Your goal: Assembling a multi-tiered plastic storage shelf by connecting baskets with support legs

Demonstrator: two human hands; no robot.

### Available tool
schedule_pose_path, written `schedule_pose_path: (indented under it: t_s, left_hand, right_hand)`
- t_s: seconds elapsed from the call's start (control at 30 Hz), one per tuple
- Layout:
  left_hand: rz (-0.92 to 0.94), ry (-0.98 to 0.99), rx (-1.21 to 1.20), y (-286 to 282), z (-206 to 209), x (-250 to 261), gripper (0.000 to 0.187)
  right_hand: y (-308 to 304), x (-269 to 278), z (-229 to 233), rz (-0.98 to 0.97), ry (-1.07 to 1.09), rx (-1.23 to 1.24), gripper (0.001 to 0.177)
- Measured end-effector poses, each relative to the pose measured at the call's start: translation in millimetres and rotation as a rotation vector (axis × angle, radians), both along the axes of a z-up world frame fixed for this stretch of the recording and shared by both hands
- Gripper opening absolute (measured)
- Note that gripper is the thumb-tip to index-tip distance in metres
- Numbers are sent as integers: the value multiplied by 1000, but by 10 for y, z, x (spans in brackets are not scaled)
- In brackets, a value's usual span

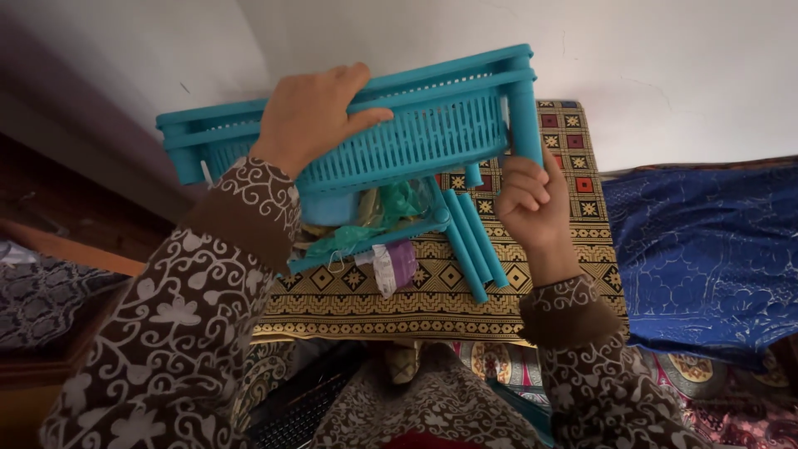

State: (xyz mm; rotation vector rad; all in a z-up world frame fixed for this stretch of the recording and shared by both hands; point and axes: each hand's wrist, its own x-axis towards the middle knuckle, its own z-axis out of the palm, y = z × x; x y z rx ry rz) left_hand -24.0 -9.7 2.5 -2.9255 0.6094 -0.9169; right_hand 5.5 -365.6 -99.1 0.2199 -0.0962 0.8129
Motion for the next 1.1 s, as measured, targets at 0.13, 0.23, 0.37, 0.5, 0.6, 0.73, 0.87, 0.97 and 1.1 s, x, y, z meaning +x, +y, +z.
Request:
schedule_pose_path:
  t_s: [0.13,0.23,0.37,0.5,0.6,0.73,0.87,0.97,1.1]
  left_hand:
    - [-37,-125,44,60,-140,109,61]
    - [17,-40,107,-15,-138,211,63]
    - [21,-54,137,-79,-202,354,66]
    - [-82,-6,86,-4,-120,368,68]
    - [-140,-90,150,252,-54,276,64]
    - [-4,-43,247,690,17,-24,72]
    - [107,73,179,983,202,-417,70]
    - [197,215,-42,1291,149,-600,68]
    - [145,261,-376,1583,7,-753,57]
  right_hand:
    - [36,31,2,-262,-194,-551,42]
    - [-42,84,-392,-738,-414,-1259,41]
    - [-119,-66,-1598,-702,-629,-1981,40]
    - [-215,-651,-2200,-896,-1400,-2232,23]
    - [-287,-782,-2251,-780,-1478,-2461,34]
    - [-596,-668,-2366,-858,-1433,-2414,27]
    - [-966,-334,-2577,-1072,-1420,-2734,52]
    - [-1231,-178,-2692,-1002,-1485,-2802,56]
    - [-1354,-110,-2742,-690,-1437,-2797,50]
